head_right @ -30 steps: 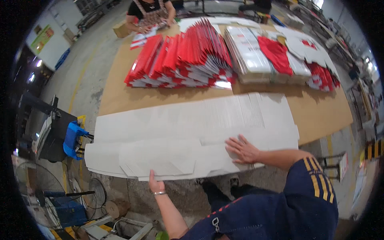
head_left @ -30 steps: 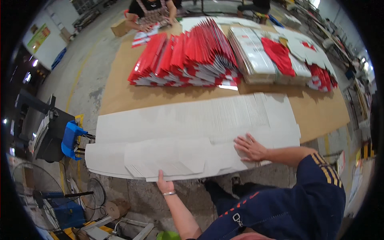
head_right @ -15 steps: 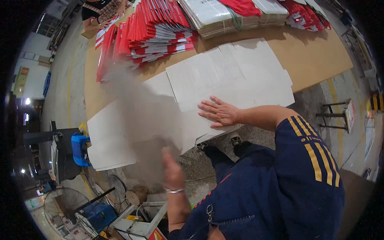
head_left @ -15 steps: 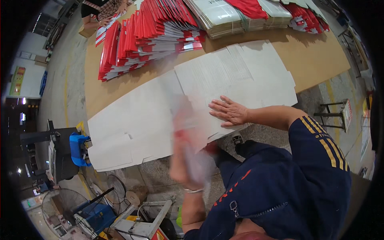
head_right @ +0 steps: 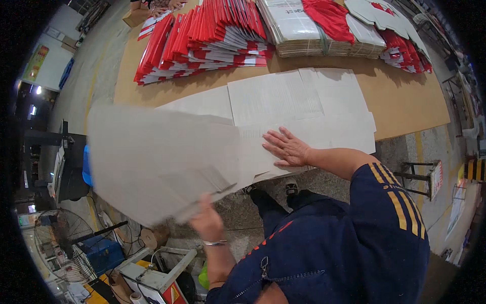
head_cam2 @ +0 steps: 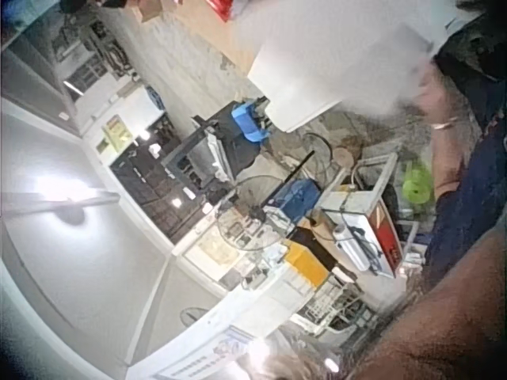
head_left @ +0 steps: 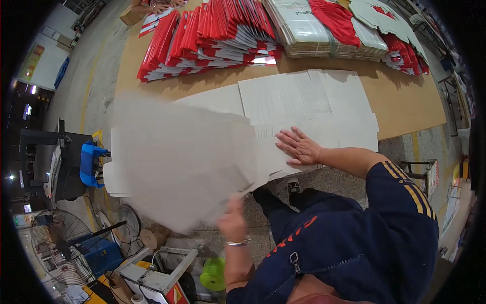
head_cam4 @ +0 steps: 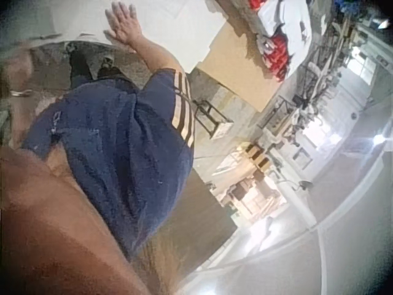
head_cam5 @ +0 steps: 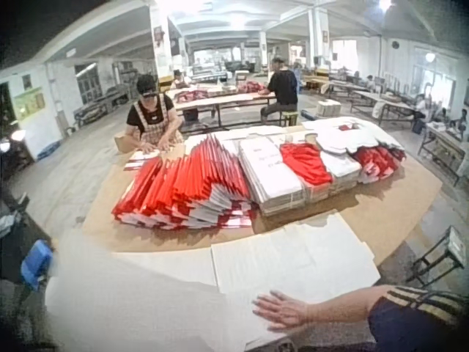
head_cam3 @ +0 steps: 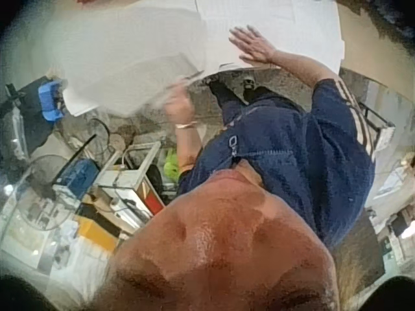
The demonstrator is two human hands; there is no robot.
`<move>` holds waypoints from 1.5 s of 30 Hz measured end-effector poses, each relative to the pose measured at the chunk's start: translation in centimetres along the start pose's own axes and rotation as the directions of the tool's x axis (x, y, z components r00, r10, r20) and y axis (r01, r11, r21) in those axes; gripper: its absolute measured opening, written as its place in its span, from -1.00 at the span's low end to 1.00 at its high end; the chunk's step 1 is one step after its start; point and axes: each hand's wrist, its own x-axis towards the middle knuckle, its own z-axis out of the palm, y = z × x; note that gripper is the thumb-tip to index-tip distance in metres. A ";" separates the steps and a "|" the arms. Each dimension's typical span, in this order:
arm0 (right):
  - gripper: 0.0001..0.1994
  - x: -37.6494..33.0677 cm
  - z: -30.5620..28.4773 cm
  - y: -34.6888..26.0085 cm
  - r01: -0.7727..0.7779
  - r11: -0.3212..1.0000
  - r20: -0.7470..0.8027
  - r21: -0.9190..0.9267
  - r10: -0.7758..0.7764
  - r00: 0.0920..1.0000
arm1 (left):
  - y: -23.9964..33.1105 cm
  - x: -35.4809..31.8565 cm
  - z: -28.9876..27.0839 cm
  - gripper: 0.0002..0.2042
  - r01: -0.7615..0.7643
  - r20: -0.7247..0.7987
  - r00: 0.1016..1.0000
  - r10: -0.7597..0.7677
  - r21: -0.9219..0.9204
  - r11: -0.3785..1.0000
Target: The person folds flat white cardboard sheets into box shapes by hand. They repeatedly pick up a sheet, fold the flaps, and place the formed box onto a stack. The task is performed in a repetitive loop throughout the clip.
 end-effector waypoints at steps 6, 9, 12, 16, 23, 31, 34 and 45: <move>-0.27 1.9 -0.4 -0.7 -0.012 0.999 0.086 -0.050 0.016 0.996 | -12.5 3.3 -15.6 -0.26 0.179 -0.124 0.916 -0.381 -0.724 0.667; -0.27 1.8 -0.6 -0.9 -0.025 0.998 0.099 -0.064 0.031 0.995 | -15.8 3.9 -15.9 -0.31 0.252 -0.165 0.860 -0.482 -0.686 0.683; -0.26 1.8 -1.1 -1.1 -0.042 0.997 0.128 -0.062 0.050 0.990 | -17.2 4.7 -15.9 -0.42 0.311 -0.263 0.783 -0.564 -0.619 0.721; -0.25 2.7 -1.8 -1.3 -0.071 0.997 0.160 0.016 0.068 0.985 | -16.2 5.5 -15.1 -0.57 0.358 -0.467 0.687 -0.557 -0.450 0.818; -0.25 1.5 -0.2 -1.0 -0.102 0.995 0.027 -0.017 0.103 0.994 | -4.2 4.7 -5.3 -0.65 -0.074 -0.079 0.953 0.294 0.876 0.477; -0.28 1.2 0.3 -0.3 -0.026 1.000 -0.013 0.005 0.026 1.000 | 3.8 1.3 6.7 -0.65 -0.688 0.643 0.718 0.266 0.594 0.417; -0.29 -0.3 -0.4 0.1 -0.070 0.997 0.018 -0.010 0.071 0.997 | 1.8 1.8 3.9 -0.67 -0.449 0.272 0.893 0.358 0.559 0.697; -0.27 0.6 -0.2 -0.4 -0.086 0.996 0.028 -0.027 0.087 0.996 | -16.1 4.6 -15.7 -0.41 0.267 -0.227 0.757 -0.612 -0.748 0.608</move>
